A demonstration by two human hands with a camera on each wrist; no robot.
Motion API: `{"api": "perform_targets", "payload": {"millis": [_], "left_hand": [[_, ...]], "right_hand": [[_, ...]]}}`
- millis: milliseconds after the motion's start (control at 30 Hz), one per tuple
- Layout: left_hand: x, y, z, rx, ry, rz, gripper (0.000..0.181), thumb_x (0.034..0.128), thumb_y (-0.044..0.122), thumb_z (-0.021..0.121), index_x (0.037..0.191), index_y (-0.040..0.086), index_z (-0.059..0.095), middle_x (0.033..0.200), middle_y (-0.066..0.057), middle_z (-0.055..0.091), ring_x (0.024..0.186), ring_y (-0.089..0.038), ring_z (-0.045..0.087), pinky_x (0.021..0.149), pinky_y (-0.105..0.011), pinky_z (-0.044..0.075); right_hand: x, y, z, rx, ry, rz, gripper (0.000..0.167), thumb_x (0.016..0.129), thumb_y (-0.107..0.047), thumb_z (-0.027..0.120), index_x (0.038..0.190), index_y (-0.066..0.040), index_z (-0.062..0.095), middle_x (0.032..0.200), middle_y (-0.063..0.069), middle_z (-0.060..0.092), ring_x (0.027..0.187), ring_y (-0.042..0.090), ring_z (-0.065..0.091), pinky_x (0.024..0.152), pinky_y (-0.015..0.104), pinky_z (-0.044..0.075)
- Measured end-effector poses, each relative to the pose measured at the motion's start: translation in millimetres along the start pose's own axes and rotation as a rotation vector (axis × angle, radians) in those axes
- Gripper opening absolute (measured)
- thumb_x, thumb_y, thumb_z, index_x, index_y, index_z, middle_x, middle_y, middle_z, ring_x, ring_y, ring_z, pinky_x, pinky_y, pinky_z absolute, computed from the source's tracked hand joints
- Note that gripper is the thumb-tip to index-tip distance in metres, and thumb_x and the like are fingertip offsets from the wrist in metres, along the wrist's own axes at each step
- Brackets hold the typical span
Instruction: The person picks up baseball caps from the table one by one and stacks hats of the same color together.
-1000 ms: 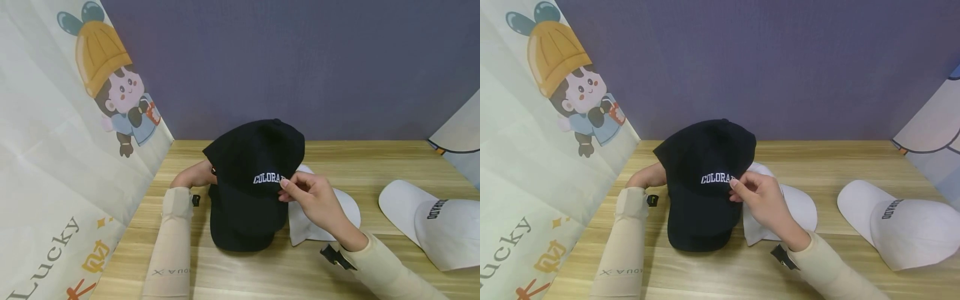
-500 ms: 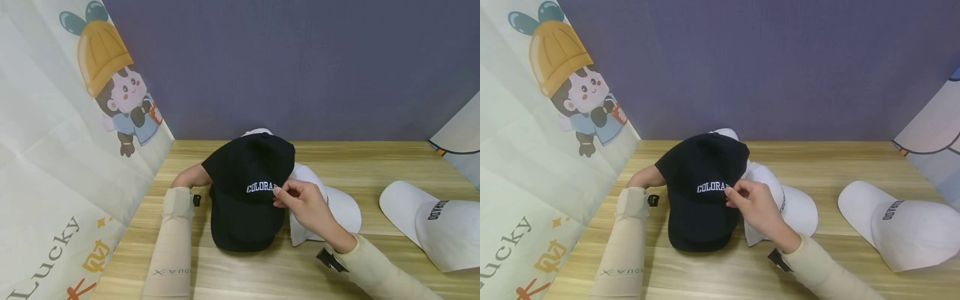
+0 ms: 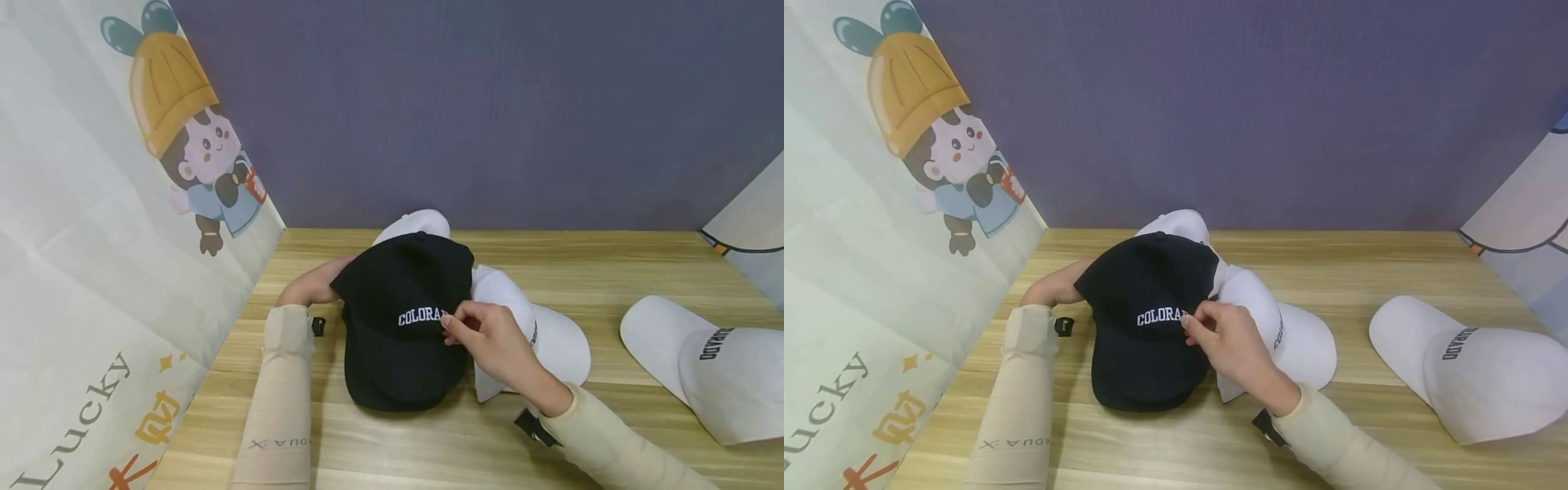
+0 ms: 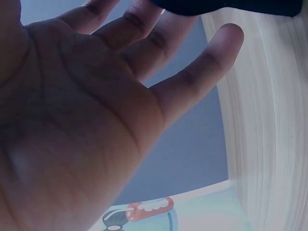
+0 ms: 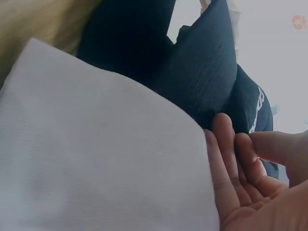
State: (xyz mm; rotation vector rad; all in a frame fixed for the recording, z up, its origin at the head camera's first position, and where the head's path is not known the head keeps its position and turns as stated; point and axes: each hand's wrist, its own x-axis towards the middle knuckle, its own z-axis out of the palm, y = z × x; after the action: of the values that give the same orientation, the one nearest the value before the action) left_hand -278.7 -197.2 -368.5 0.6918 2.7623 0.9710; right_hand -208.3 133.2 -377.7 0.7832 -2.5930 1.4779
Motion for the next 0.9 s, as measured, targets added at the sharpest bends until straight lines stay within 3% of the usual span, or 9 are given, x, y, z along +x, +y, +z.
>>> {"api": "perform_targets", "payload": {"millis": [100,200,367,533,700,800,900], "left_hand": [[-2.2,-7.2,-2.0,-0.022,0.002,0.041,0.041,0.1006,0.014,0.060,0.138,-0.001,0.056,0.135,-0.022,0.063,0.130,-0.041,0.057,0.112,-0.055,0.042],[-4.4,-9.7,-3.9,-0.055,-0.008,0.039,0.036,0.1033,0.012,0.055,0.136,-0.002,0.056,0.132,-0.022,0.063,0.125,-0.039,0.059,0.109,-0.053,0.044],[-9.9,-10.7,-7.2,-0.153,-0.002,-0.078,0.032,0.1057,0.014,0.048,0.134,0.004,0.059,0.125,-0.019,0.064,0.109,-0.031,0.060,0.094,-0.044,0.048],[-15.8,-10.7,-12.7,-0.220,0.072,-0.136,0.041,0.1108,0.039,0.043,0.125,0.009,0.067,0.125,-0.013,0.066,0.113,-0.028,0.062,0.100,-0.048,0.048],[-21.2,-0.1,-18.9,-0.330,0.148,-0.113,0.052,0.1095,0.046,0.043,0.120,0.003,0.070,0.122,-0.016,0.067,0.115,-0.030,0.063,0.107,-0.054,0.046],[-25.6,8.9,-22.8,-0.360,0.123,-0.068,0.045,0.1081,0.041,0.050,0.122,0.004,0.071,0.125,-0.014,0.068,0.117,-0.027,0.063,0.109,-0.051,0.046],[-30.6,16.6,-26.3,-0.317,0.073,-0.012,0.032,0.1044,0.037,0.059,0.118,0.011,0.072,0.117,-0.009,0.069,0.108,-0.024,0.063,0.101,-0.044,0.050]], "right_hand": [[-1.9,-2,4,-0.032,0.007,-0.008,0.022,0.097,-0.016,0.072,0.075,-0.017,0.069,0.073,-0.007,0.072,0.069,0.004,0.072,0.058,0.023,0.048],[-4.0,-5,9,-0.053,0.006,-0.009,0.021,0.097,-0.017,0.072,0.075,-0.018,0.070,0.074,-0.007,0.072,0.069,0.003,0.071,0.056,0.023,0.046],[-8.3,-10,16,-0.070,0.016,-0.001,0.021,0.096,-0.017,0.072,0.076,-0.019,0.071,0.075,-0.007,0.072,0.069,0.003,0.071,0.053,0.024,0.043],[-12.7,-15,23,-0.087,0.045,0.001,0.021,0.096,-0.017,0.073,0.074,-0.019,0.070,0.074,-0.008,0.072,0.068,0.002,0.070,0.052,0.024,0.042],[-17.5,-20,30,-0.108,0.076,0.006,0.023,0.096,-0.017,0.073,0.073,-0.020,0.069,0.070,-0.010,0.071,0.066,0.002,0.068,0.051,0.024,0.041],[-21.0,-23,34,-0.109,0.093,0.008,0.024,0.096,-0.017,0.073,0.072,-0.019,0.069,0.070,-0.010,0.071,0.065,0.003,0.067,0.050,0.024,0.041],[-24.8,-27,38,-0.107,0.112,0.002,0.024,0.096,-0.017,0.073,0.072,-0.019,0.069,0.069,-0.010,0.071,0.063,0.002,0.067,0.049,0.024,0.042]]}}
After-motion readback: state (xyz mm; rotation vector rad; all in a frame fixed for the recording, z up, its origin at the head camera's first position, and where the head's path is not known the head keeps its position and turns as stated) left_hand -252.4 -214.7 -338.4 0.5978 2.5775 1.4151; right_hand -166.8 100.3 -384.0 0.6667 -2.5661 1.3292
